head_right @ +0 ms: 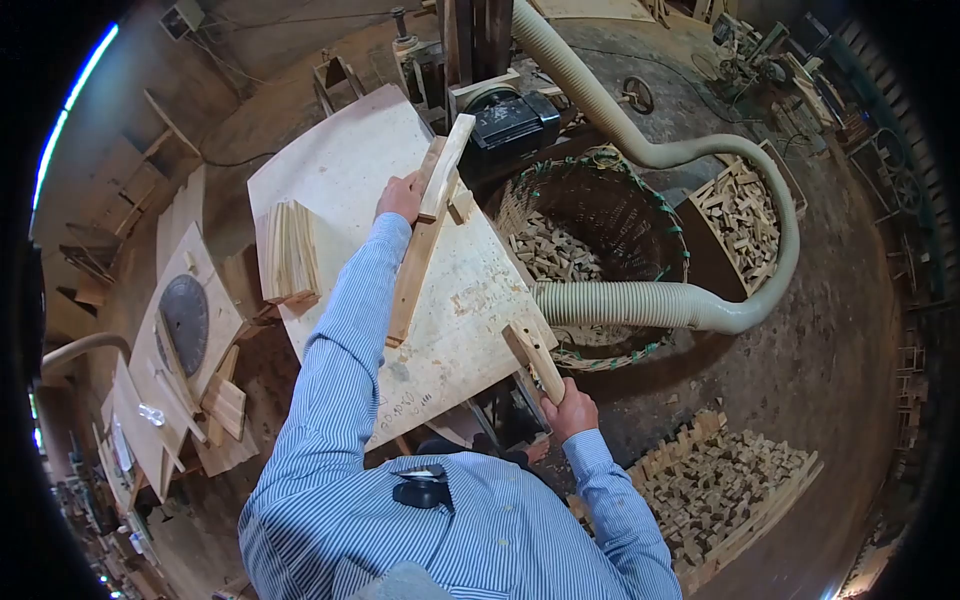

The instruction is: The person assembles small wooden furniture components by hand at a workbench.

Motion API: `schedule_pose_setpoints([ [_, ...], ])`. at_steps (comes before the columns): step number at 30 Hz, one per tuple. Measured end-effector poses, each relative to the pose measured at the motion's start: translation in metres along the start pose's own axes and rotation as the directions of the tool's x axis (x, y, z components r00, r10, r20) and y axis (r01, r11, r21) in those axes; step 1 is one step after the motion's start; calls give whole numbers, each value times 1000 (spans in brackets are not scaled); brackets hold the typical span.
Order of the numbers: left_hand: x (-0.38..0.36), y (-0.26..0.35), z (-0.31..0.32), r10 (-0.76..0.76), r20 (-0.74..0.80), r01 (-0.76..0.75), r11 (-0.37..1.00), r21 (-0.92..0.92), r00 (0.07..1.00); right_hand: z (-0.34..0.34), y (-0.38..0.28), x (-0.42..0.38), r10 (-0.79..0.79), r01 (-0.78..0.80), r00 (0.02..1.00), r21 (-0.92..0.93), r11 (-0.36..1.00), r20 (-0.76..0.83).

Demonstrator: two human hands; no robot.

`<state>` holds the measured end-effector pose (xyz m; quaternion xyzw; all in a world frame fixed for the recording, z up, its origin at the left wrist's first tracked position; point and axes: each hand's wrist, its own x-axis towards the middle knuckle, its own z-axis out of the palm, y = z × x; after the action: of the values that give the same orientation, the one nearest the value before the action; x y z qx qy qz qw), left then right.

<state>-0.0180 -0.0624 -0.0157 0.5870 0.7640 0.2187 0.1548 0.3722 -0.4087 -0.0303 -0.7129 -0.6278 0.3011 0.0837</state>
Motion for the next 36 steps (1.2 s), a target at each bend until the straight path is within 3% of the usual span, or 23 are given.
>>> schedule_pose_setpoints([
  [5, 5, 13, -21, -60, 30, 60, 998, 27, 998, 4, -9, 16, -24, 25, 998, 20, 999, -58],
  [10, 13, 14, -25, -50, 36, 48, 997, 55, 998, 4, -17, 27, 72, -71, 997, 53, 996, -17],
  [15, 19, 8, -23, -34, 39, 31, 997, 65, 999, 2, -26, 25, 64, -62, 998, 60, 996, -26],
  [17, 9, 11, -11, -12, -47, 13, 1000, 25, 999, -4, -19, 17, 50, -49, 998, 43, 998, -34],
  [24, -20, 19, -3, -3, -69, 6, 999, 45, 998, -5, -2, -6, 51, -49, 997, 32, 998, -62],
  [32, -64, 27, -2, -48, 39, 52, 992, -112, 998, -9, 29, -40, 58, -57, 998, 25, 998, -28],
  [36, -84, 37, 6, -2, -80, -14, 981, -193, 997, -10, 44, -56, 53, -52, 998, 34, 998, -32],
])
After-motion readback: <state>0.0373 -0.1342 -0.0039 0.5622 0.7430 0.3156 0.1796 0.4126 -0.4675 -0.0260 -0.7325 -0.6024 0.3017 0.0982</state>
